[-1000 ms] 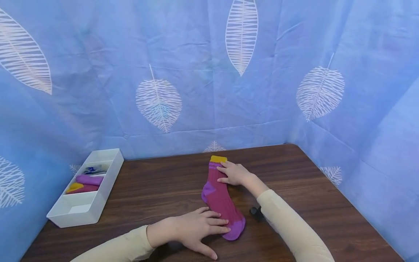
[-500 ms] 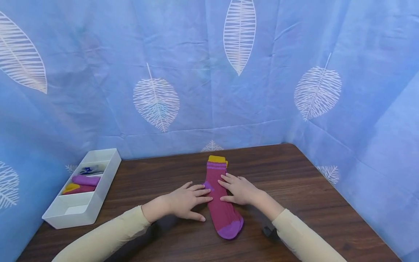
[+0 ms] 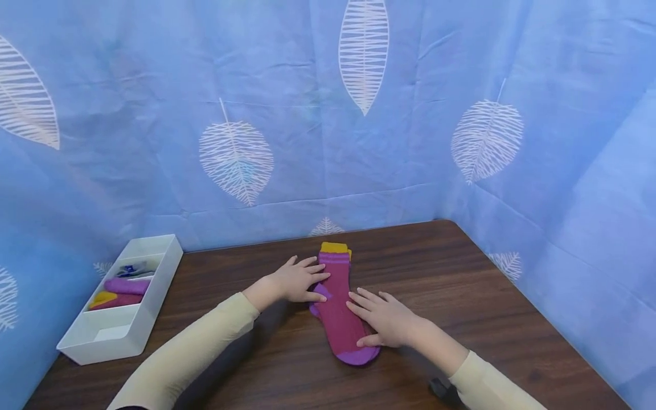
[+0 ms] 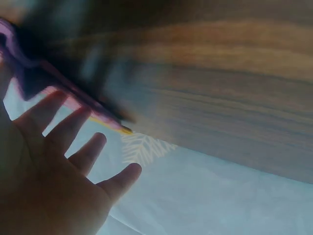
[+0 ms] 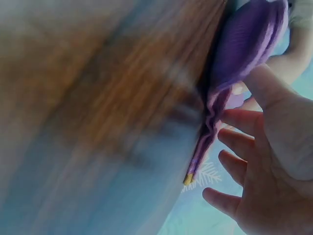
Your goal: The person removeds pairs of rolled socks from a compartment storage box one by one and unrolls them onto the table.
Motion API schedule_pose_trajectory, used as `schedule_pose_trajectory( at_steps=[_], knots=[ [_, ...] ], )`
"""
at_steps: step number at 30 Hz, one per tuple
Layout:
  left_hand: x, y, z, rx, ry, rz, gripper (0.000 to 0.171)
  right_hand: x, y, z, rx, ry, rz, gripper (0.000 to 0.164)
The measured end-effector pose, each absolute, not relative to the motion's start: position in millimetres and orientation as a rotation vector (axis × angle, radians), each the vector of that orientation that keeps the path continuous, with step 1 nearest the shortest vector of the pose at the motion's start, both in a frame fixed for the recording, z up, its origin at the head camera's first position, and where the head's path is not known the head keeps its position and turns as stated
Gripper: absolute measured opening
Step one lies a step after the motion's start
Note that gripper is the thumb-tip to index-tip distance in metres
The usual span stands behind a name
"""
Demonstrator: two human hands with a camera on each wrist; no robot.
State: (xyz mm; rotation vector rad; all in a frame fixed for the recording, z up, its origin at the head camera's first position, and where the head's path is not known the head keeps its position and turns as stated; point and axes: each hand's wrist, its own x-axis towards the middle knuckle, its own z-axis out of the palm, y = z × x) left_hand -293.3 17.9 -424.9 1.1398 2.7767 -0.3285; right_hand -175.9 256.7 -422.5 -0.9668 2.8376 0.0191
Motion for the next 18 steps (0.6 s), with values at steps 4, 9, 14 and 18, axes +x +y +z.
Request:
schedule_pose_trajectory(
  at_steps=[4, 9, 14, 18],
  knots=[
    [-297.8, 28.5, -425.4, 1.125, 2.753, -0.322, 0.073, -169.1, 263.8, -418.2, -0.986, 2.823, 0.020, 0.079],
    [-299.3, 47.9, -426.3, 1.111, 2.736, -0.337, 0.076, -164.5, 280.5, -416.0, -0.921, 2.850, -0.005, 0.082],
    [-303.7, 69.4, -425.7, 1.116, 2.725, -0.339, 0.077, -161.0, 299.7, -415.0, -0.819, 2.900, -0.040, 0.085],
    [-306.3, 82.7, -424.0, 1.112, 2.706, -0.314, 0.076, -158.3, 312.4, -415.1, -0.743, 2.915, -0.089, 0.086]
  ],
)
